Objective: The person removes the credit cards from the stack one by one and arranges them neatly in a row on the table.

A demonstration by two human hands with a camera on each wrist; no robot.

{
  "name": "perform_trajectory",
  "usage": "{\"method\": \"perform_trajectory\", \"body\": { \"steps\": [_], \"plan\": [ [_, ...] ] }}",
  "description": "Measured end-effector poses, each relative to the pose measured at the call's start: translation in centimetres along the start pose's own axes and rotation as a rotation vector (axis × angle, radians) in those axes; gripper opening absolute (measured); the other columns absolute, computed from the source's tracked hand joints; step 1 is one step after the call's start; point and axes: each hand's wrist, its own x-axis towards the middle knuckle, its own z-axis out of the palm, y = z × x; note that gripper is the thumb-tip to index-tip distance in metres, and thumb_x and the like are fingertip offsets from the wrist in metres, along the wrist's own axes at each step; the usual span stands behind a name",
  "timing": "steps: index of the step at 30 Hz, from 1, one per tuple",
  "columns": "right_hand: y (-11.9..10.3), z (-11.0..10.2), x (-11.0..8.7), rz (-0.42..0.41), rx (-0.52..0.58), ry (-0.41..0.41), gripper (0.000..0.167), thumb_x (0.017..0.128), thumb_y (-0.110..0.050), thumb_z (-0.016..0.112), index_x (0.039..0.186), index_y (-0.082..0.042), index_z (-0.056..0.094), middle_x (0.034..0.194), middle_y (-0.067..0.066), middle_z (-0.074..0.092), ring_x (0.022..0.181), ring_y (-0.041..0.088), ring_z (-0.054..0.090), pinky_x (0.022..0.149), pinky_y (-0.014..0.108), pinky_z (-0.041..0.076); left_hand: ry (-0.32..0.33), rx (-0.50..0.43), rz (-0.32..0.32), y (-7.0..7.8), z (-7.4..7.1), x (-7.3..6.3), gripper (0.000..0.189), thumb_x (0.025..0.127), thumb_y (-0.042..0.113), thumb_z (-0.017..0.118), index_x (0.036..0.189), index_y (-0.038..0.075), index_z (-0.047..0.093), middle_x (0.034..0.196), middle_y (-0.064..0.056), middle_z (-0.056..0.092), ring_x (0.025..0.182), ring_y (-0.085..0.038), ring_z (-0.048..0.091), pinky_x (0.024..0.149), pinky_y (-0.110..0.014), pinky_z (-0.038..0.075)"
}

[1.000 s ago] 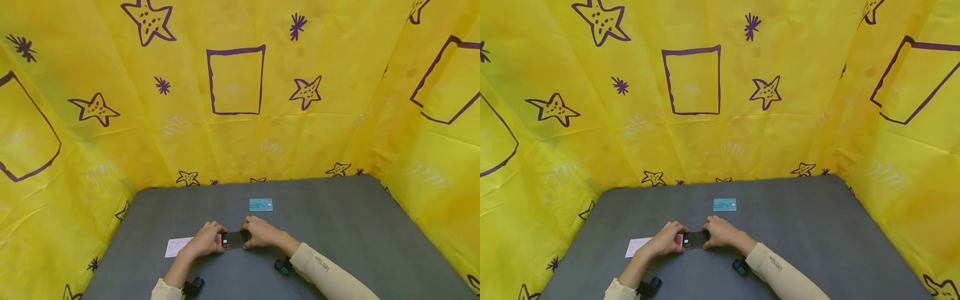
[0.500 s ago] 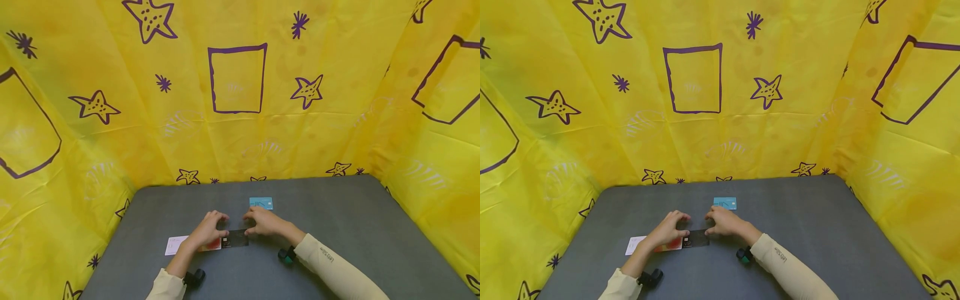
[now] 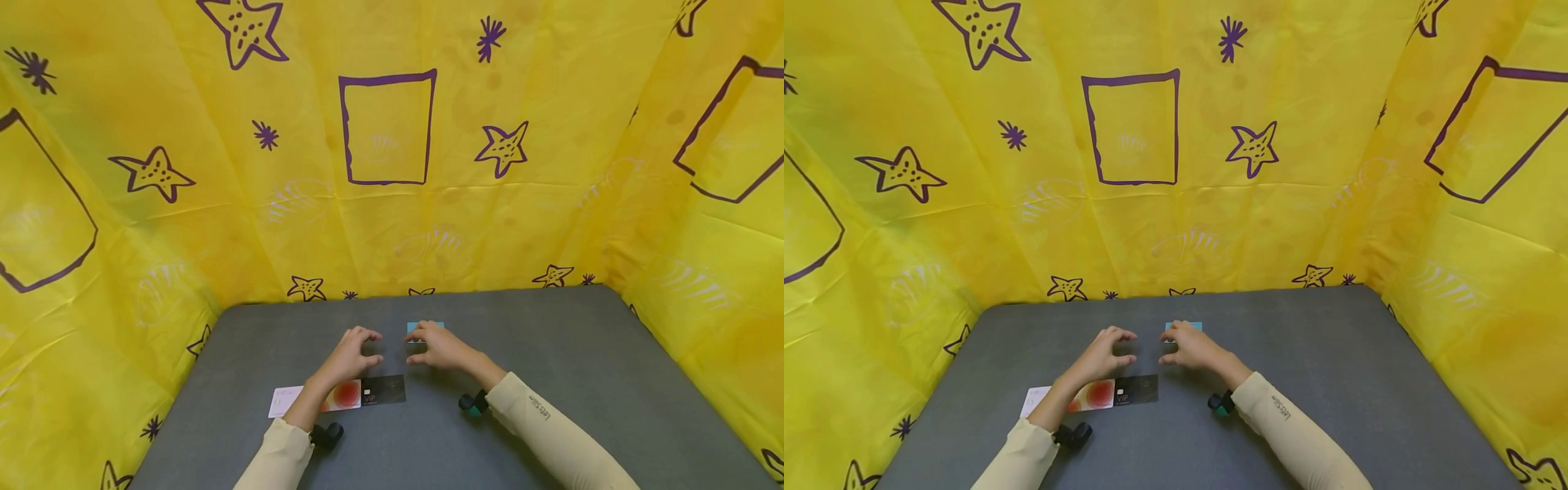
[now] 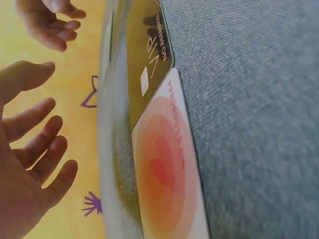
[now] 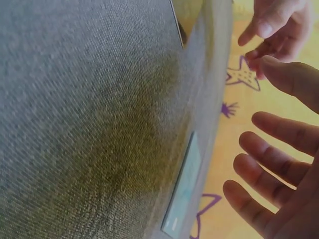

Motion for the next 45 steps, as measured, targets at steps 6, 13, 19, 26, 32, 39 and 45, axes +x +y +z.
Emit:
{"method": "perform_trajectory", "body": {
  "steps": [6, 13, 19, 26, 32, 39, 45],
  "plan": [
    [0.8, -0.4, 0.2, 0.026, 0.004, 0.044, 0.042, 0.084, -0.028, 0.076, 0.117, -0.003, 0.068, 0.102, 0.014, 0.061, 0.091, 0.027, 0.053, 0.077, 0.036, 0.044, 0.034, -0.076, 0.004, 0.1, 0.6, 1.4, 0.04, 0.083, 0.018, 0.075, 0.12, 0.005, 0.065, 0.117, -0.011, 0.059, 0.112, -0.029, 0.05, 0.098, -0.051, 0.043],
    [1.5, -1.1, 0.3, 0.078, 0.028, 0.062, 0.043, 0.084, -0.026, 0.076, 0.118, -0.001, 0.067, 0.105, 0.015, 0.061, 0.093, 0.03, 0.054, 0.078, 0.037, 0.045, 0.004, -0.121, -0.013, 0.6, 1.4, 2.9, 0.041, 0.085, 0.019, 0.074, 0.122, 0.004, 0.064, 0.12, -0.013, 0.057, 0.114, -0.032, 0.05, 0.099, -0.052, 0.043],
    [2.8, -1.1, 0.5, 0.147, 0.013, 0.081, 0.043, 0.085, -0.027, 0.076, 0.119, -0.004, 0.067, 0.106, 0.011, 0.06, 0.094, 0.025, 0.053, 0.08, 0.037, 0.044, -0.009, -0.125, -0.037, 0.7, 2.0, 4.3, 0.042, 0.086, 0.019, 0.074, 0.123, 0.004, 0.063, 0.123, -0.014, 0.057, 0.117, -0.032, 0.049, 0.101, -0.052, 0.041],
    [4.2, -1.3, 0.9, 0.177, -0.009, 0.088, 0.043, 0.084, -0.028, 0.076, 0.118, -0.004, 0.067, 0.109, 0.013, 0.06, 0.097, 0.026, 0.054, 0.084, 0.042, 0.046, -0.022, -0.114, -0.022, 0.5, 3.3, 5.8, 0.044, 0.085, 0.02, 0.075, 0.124, 0.004, 0.063, 0.126, -0.016, 0.056, 0.12, -0.034, 0.049, 0.103, -0.052, 0.039],
    [5.1, -1.4, 1.1, 0.205, -0.015, 0.086, 0.045, 0.084, -0.029, 0.077, 0.119, -0.003, 0.067, 0.111, 0.013, 0.059, 0.099, 0.026, 0.054, 0.088, 0.045, 0.046, -0.015, -0.09, -0.009, 0.9, 4.2, 6.8, 0.048, 0.083, 0.02, 0.076, 0.125, 0.002, 0.062, 0.127, -0.018, 0.055, 0.12, -0.035, 0.048, 0.103, -0.051, 0.039],
    [6.4, -1.1, 0.9, 0.232, -0.025, 0.059, 0.049, 0.082, -0.027, 0.077, 0.121, 0.0, 0.065, 0.114, 0.015, 0.058, 0.098, 0.025, 0.054, 0.088, 0.043, 0.046, -0.067, -0.026, -0.034, 1.2, 4.7, 7.5, 0.055, 0.083, 0.023, 0.077, 0.132, 0.005, 0.058, 0.132, -0.018, 0.051, 0.123, -0.035, 0.045, 0.102, -0.051, 0.039],
    [6.7, -1.1, 1.0, 0.249, -0.059, 0.018, 0.05, 0.081, -0.026, 0.078, 0.122, 0.0, 0.064, 0.112, 0.015, 0.057, 0.093, 0.024, 0.052, 0.085, 0.041, 0.046, -0.081, 0.064, -0.03, 1.2, 5.0, 8.0, 0.058, 0.082, 0.024, 0.078, 0.133, 0.005, 0.057, 0.132, -0.017, 0.051, 0.118, -0.033, 0.046, 0.1, -0.048, 0.041]
  ]
}}
